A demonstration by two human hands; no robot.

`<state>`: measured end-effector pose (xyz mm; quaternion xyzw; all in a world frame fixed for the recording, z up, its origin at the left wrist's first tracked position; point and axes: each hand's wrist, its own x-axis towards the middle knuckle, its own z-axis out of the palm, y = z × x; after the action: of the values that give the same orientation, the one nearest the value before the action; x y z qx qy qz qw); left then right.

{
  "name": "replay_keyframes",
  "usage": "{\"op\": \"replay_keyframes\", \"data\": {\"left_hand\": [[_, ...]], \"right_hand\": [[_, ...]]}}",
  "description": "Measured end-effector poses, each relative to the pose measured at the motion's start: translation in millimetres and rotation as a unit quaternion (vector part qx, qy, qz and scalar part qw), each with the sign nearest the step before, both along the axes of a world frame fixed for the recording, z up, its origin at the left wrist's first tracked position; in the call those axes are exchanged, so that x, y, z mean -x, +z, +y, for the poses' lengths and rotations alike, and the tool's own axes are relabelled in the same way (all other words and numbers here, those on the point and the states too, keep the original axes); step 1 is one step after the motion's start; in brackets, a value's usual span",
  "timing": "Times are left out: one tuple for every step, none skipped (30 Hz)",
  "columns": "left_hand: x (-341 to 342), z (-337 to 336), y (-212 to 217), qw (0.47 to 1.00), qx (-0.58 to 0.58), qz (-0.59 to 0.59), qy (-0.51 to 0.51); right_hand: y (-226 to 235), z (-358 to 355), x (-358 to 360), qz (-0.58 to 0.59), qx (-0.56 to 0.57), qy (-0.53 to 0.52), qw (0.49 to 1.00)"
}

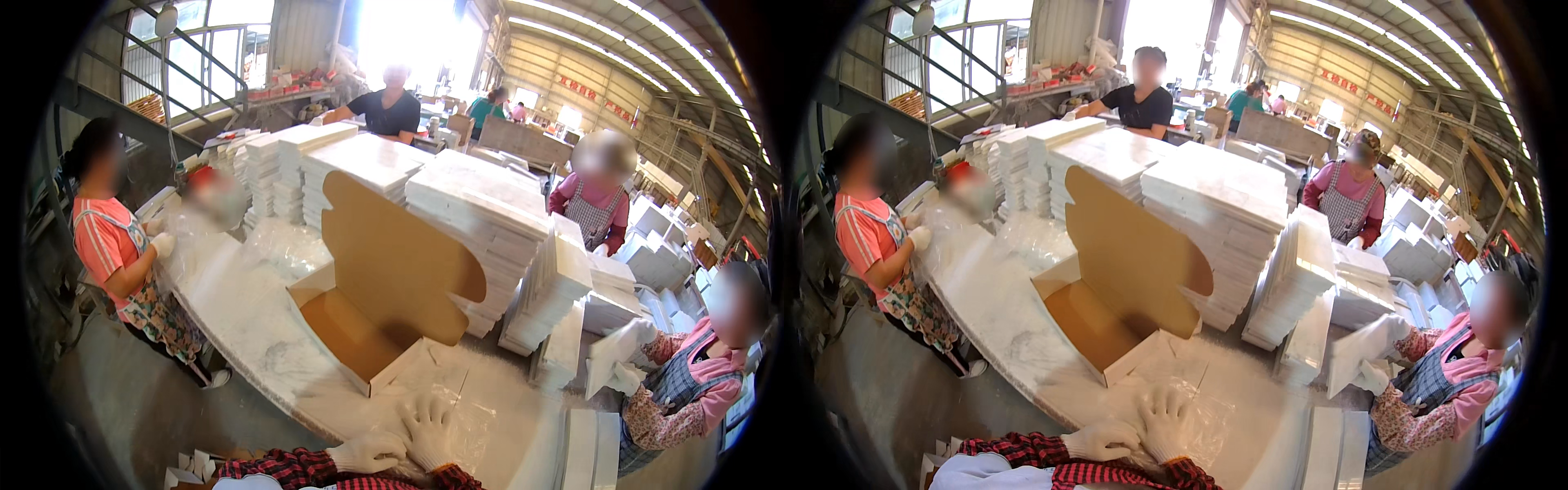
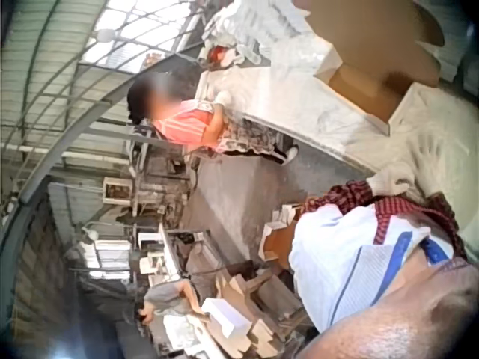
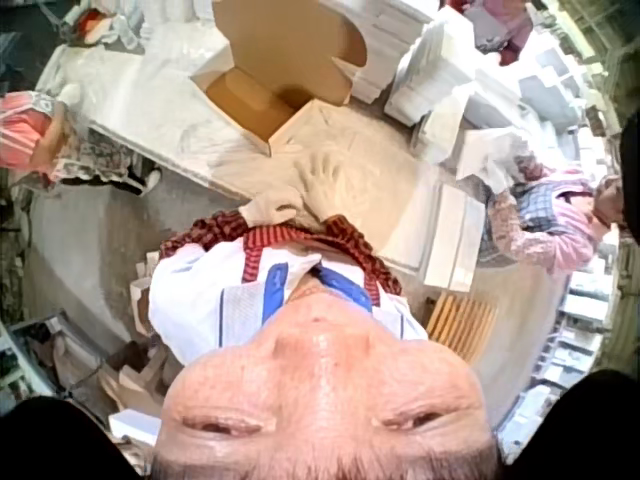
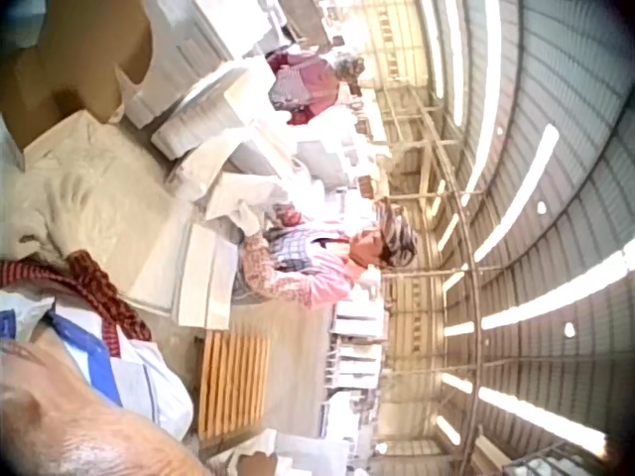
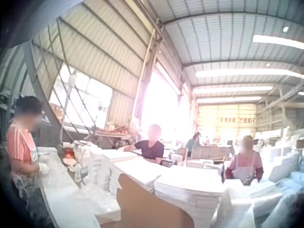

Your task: The person wraps flat rectangular items in plastic film, folds them, and places them into cardboard boxes. They repeat this process with multiple items, stacking wrapped units and closing the boxes. Other workers are visible nearby handling similar materials.

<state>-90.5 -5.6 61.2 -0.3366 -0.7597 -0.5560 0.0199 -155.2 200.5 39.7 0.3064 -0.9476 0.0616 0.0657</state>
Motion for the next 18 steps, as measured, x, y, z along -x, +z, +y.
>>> {"op": "replay_keyframes", "data": {"left_hand": [[6, 2, 2, 1.0, 0.009, 0.019, -0.006], [20, 4, 4, 0.999, 0.015, 0.047, -0.014], [29, 4, -10, 0.995, 0.056, 0.07, -0.033], [34, -1, -23, 0.993, 0.094, -0.005, -0.067], [44, 1, -36, 0.989, 0.132, 0.013, -0.07], [47, 3, -33, 0.983, 0.171, 0.022, -0.069], [50, -1, -29, 0.982, 0.171, 0.057, -0.051], [52, -1, -22, 0.984, 0.157, 0.074, -0.036], [55, 1, -16, 0.986, 0.142, 0.086, -0.014], [52, 4, -13, 0.987, 0.127, 0.094, 0.004], [56, 7, -10, 0.987, 0.117, 0.107, 0.026], [52, 9, -15, 0.988, 0.107, 0.098, 0.046], [52, 11, -19, 0.989, 0.1, 0.09, 0.068], [46, 12, -22, 0.987, 0.105, 0.074, 0.095], [49, 10, -17, 0.983, 0.114, 0.076, 0.119], [41, 15, -17, 0.982, 0.111, 0.066, 0.138], [45, 17, -16, 0.981, 0.102, 0.057, 0.153], [48, 19, -19, 0.982, 0.081, 0.046, 0.167]], "right_hand": [[-13, 5, 3, -0.005, 0.007, 0.017, 1.0], [-16, 9, 15, -0.002, 0.011, 0.031, 0.999], [-8, 10, 22, 0.009, 0.001, 0.039, 0.999], [1, 7, 35, -0.003, 0.014, 0.039, 0.999], [11, 9, 43, -0.018, 0.021, 0.035, 0.999], [16, 9, 47, -0.041, 0.03, 0.035, 0.998], [24, 6, 58, -0.012, 0.006, 0.027, 1.0], [42, 10, 66, -0.099, 0.098, -0.018, 0.99], [66, 9, 71, -0.181, 0.19, -0.061, 0.963], [76, 13, 70, -0.264, 0.278, -0.106, 0.917], [64, 22, 92, -0.274, 0.363, -0.095, 0.885], [59, 20, 92, -0.306, 0.443, -0.098, 0.837], [60, 22, 95, -0.367, 0.469, -0.123, 0.794], [83, -1, 101, -0.432, 0.503, -0.151, 0.733], [92, -16, 115, -0.439, 0.525, -0.153, 0.713], [88, -23, 118, -0.445, 0.545, -0.155, 0.694], [78, -27, 120, -0.448, 0.564, -0.191, 0.667], [71, -33, 127, -0.446, 0.581, -0.221, 0.644]]}}
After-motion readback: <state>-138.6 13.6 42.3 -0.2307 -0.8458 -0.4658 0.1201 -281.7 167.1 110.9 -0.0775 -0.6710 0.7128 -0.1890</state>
